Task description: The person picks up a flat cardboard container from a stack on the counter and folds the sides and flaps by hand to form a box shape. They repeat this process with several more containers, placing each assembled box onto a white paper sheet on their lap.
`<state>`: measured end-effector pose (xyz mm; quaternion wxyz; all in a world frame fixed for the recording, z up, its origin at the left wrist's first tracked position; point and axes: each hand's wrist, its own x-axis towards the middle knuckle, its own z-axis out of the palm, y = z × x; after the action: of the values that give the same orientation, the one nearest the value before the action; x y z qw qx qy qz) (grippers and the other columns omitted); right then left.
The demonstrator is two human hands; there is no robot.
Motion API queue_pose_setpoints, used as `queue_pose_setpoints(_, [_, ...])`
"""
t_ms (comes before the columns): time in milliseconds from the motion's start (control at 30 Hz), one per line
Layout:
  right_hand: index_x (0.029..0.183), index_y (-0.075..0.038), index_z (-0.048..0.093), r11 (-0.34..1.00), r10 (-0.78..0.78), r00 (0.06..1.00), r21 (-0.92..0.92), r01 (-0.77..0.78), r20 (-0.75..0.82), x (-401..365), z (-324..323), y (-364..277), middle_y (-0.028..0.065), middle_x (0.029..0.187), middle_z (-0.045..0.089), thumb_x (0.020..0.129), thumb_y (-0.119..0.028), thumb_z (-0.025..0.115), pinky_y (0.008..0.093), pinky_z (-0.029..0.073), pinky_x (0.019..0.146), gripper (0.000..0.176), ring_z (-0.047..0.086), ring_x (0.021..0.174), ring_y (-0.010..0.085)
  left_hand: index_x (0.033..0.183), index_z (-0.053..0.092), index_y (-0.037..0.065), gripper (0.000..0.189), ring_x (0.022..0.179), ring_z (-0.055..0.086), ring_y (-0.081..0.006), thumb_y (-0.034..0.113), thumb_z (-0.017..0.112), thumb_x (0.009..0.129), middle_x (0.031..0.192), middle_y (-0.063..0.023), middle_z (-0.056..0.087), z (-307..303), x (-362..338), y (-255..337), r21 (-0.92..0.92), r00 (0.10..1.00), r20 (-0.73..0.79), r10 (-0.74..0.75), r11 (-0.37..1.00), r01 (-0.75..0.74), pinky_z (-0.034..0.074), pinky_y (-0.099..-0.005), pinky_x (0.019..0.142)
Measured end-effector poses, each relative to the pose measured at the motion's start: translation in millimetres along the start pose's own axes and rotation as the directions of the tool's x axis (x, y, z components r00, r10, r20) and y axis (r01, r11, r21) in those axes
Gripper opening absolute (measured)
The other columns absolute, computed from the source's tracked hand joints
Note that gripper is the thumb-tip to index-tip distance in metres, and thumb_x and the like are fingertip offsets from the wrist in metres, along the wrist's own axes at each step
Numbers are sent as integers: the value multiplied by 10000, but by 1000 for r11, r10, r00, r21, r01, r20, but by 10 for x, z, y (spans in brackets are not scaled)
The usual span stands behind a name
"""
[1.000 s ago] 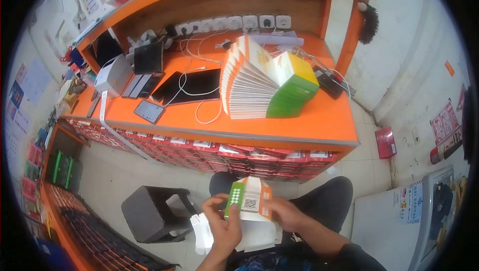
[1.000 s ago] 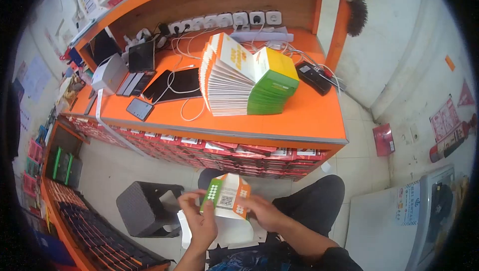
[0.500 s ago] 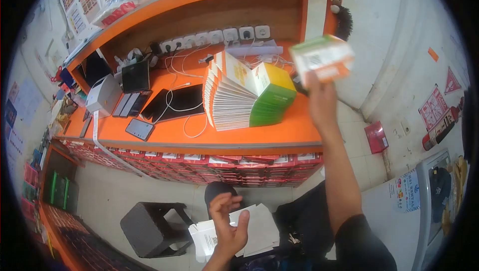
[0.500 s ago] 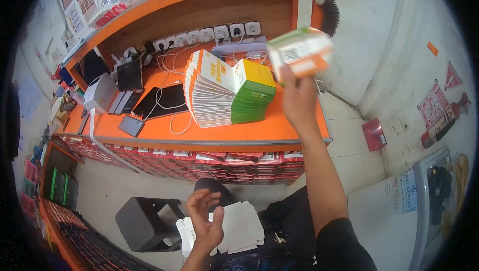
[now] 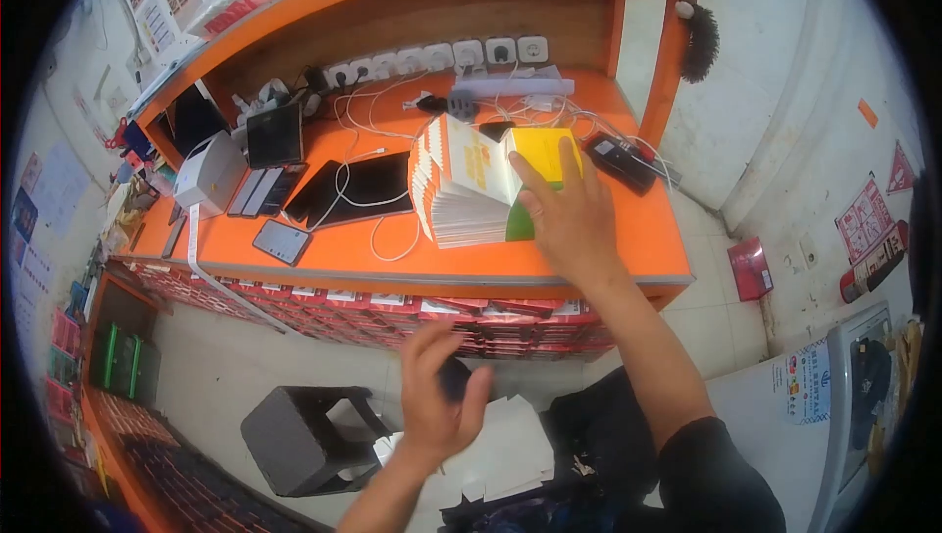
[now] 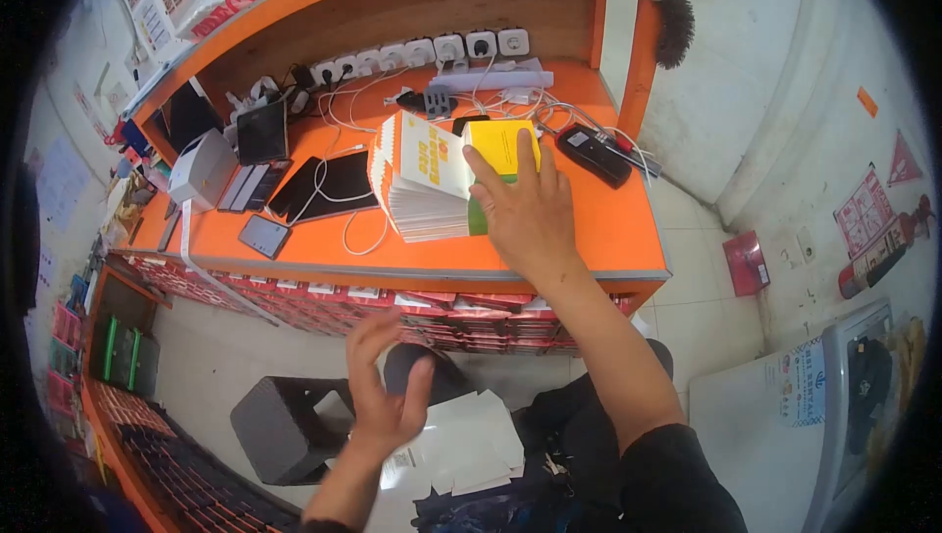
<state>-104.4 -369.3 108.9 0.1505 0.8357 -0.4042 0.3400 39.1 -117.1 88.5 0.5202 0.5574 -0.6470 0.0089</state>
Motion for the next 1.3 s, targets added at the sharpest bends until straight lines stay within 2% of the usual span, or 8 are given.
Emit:
queue_pose_setpoints(133, [1585,-318,586,999,-2,999,47,0,39,33,-39,72,292,1581,515,1119,-408,579,564,467,1080,475,567,1351,467,1242,672,15,339,1470,532,-424,82,753,919,1479,-235,614,296,1399,186,216,893,182,413,869,-446,401,-568,1205])
queue_pose_setpoints(267, [1505,-276,662,991,-20,998,131,12,63,296,-205,145,269,1370,654,1115,-371,580,523,473,1048,410,621,1242,438,1275,687,70,331,1443,568,-397,290,623,1036,1486,-217,634,671,2342,-356,780,865,469,179,376,-501,419,-591,1213])
queue_pose_setpoints(367, [1484,-246,682,994,-86,996,68,86,-4,322,-106,196,262,1260,685,1114,-390,572,523,479,1035,413,612,1263,425,1377,659,71,397,1402,587,-402,328,553,1093,1472,-214,640,643,2417,-736,767,819,540,-193,513,-385,444,-590,1182])
queue_pose_setpoints(500, [1487,-238,675,991,-78,996,111,73,36,284,-6,134,274,1256,677,1118,-401,564,519,490,1026,419,594,1292,440,1526,587,67,490,1439,539,-470,352,478,1143,1498,-242,614,702,1985,-1314,466,891,450,-62,867,-175,427,-583,1197])
queue_pose_setpoints(733, [1512,-225,655,996,-72,997,47,72,3,220,-39,109,292,1350,649,1109,-347,595,532,486,1054,425,581,1340,440,1581,552,64,538,1573,377,-524,382,477,1154,1649,-278,496,605,1731,-1325,470,933,356,58,851,-232,277,-607,1304])
queue_pose_setpoints(967, [1455,-76,703,914,20,974,399,73,-224,-927,-250,79,237,1614,547,1043,-97,625,605,355,1252,419,460,1546,451,1446,648,59,620,1489,475,-506,318,848,919,1623,-279,469,315,-44,-447,231,855,518,-34,968,-101,427,-591,1217])
queue_pose_setpoints(1133, [1396,-60,740,732,4,999,681,-30,40,-2470,-61,-108,232,1581,570,1022,-127,690,566,388,1255,384,480,1529,445,1455,668,82,850,1547,385,-540,631,875,840,1620,-265,473,94,-1369,-184,330,484,826,-290,944,3,413,-630,1227])
queue_pose_setpoints(1300, [1568,-30,567,508,19,779,665,-547,627,-3321,-126,-258,251,1603,540,1054,-247,713,484,396,1261,577,496,1502,420,1416,688,55,886,1573,303,-599,659,882,797,1637,-246,472,41,-1726,-276,342,511,808,-293,940,-1,386,-647,1249])
